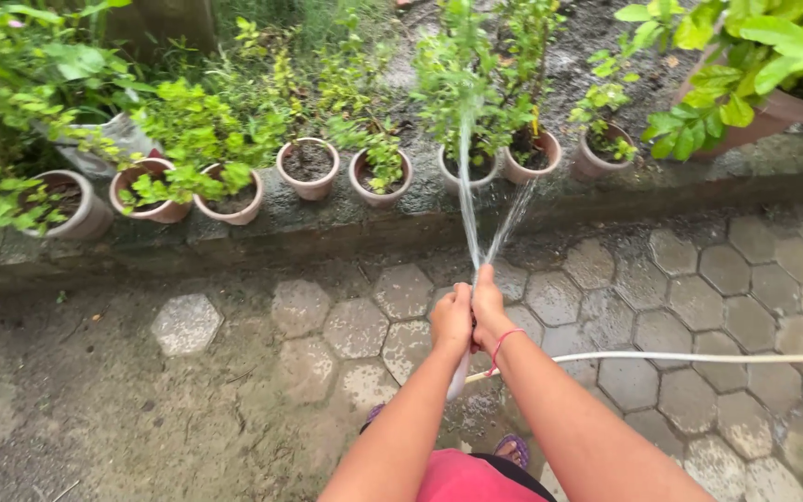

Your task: The person uses a hose to water a row of potted plants before moving along a garden path to water a large bush and other plants in the ground.

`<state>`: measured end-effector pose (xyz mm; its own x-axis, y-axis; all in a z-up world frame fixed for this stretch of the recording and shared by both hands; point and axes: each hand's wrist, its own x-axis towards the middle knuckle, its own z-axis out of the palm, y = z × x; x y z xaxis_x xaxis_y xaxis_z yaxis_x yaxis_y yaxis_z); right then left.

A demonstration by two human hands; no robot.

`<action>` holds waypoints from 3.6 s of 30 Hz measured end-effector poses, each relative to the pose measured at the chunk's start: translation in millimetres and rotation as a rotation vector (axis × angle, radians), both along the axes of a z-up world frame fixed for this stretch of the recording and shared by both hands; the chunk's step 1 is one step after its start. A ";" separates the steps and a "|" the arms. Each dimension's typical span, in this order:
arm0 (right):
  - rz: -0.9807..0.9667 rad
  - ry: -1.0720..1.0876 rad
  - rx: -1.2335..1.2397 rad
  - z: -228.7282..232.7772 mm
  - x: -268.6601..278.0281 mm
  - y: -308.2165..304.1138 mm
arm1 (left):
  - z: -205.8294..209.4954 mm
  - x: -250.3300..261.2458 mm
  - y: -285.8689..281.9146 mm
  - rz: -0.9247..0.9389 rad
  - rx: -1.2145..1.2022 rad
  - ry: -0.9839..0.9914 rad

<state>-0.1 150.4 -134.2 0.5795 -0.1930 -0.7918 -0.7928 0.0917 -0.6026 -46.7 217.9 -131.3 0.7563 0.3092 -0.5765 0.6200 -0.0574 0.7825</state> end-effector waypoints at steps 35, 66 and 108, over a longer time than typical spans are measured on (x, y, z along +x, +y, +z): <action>-0.123 -0.311 0.214 3.8 5.2 7.6 | 52.8 -0.6 17.8 -0.069 0.039 -0.200; -0.227 -0.293 0.210 15.8 -32.0 -5.3 | 65.4 -30.6 5.3 -0.146 0.039 -0.185; -0.684 -0.750 0.463 79.2 -14.5 -167.6 | 172.0 -5.3 -137.9 -0.543 0.198 -0.440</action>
<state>-14.6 -17.2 -55.0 0.8255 -0.4315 -0.3638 0.0616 0.7096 -0.7019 -52.0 80.0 40.8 0.9817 -0.1090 -0.1559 0.0941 -0.4342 0.8959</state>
